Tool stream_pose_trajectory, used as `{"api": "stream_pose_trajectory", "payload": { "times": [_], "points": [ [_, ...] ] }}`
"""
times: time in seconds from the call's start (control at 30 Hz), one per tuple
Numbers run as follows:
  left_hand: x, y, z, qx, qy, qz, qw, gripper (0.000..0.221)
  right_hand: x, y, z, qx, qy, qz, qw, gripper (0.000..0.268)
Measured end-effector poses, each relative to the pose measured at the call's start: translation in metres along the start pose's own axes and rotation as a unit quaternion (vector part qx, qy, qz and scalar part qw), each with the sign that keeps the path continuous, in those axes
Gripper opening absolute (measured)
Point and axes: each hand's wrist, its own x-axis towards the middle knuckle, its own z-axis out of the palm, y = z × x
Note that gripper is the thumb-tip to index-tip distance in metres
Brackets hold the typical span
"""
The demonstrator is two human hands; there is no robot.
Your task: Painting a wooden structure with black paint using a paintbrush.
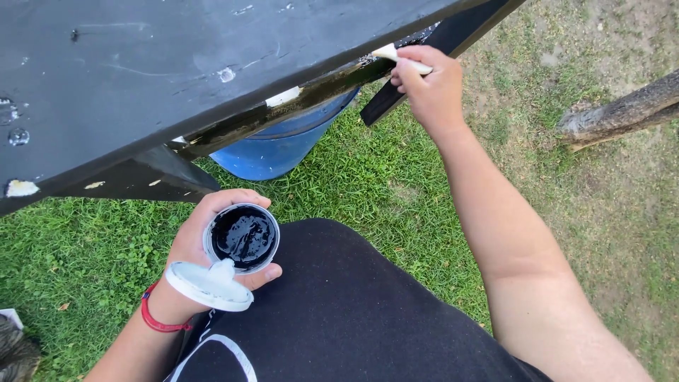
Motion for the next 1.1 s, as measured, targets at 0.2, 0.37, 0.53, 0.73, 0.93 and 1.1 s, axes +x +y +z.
{"api": "stream_pose_trajectory", "payload": {
  "times": [0.2, 0.37, 0.53, 0.73, 0.93, 1.1],
  "points": [
    [-0.001, 0.001, -0.001, 0.006, 0.007, -0.01, 1.0, 0.074, -0.012, 0.008, 0.0, -0.057, 0.012, 0.031, 0.998, 0.024],
    [0.001, 0.0, 0.002, -0.007, 0.008, -0.006, 1.0, 0.074, -0.002, 0.007, -0.007, -0.076, -0.017, 0.027, 0.997, 0.025],
    [-0.001, 0.001, 0.001, 0.003, -0.002, -0.011, 1.0, 0.077, 0.007, 0.008, -0.017, -0.124, -0.04, 0.018, 0.991, 0.025],
    [-0.006, 0.001, 0.0, -0.018, 0.016, -0.022, 0.999, 0.072, 0.003, -0.009, -0.016, -0.115, -0.056, 0.051, 0.991, 0.021],
    [-0.006, 0.004, -0.001, -0.013, 0.015, -0.026, 0.999, 0.074, -0.001, -0.022, -0.032, -0.101, -0.036, 0.022, 0.994, 0.018],
    [-0.006, 0.004, 0.0, -0.011, 0.011, -0.01, 1.0, 0.074, 0.007, -0.011, -0.021, -0.074, -0.014, 0.018, 0.997, 0.017]
  ]
}}
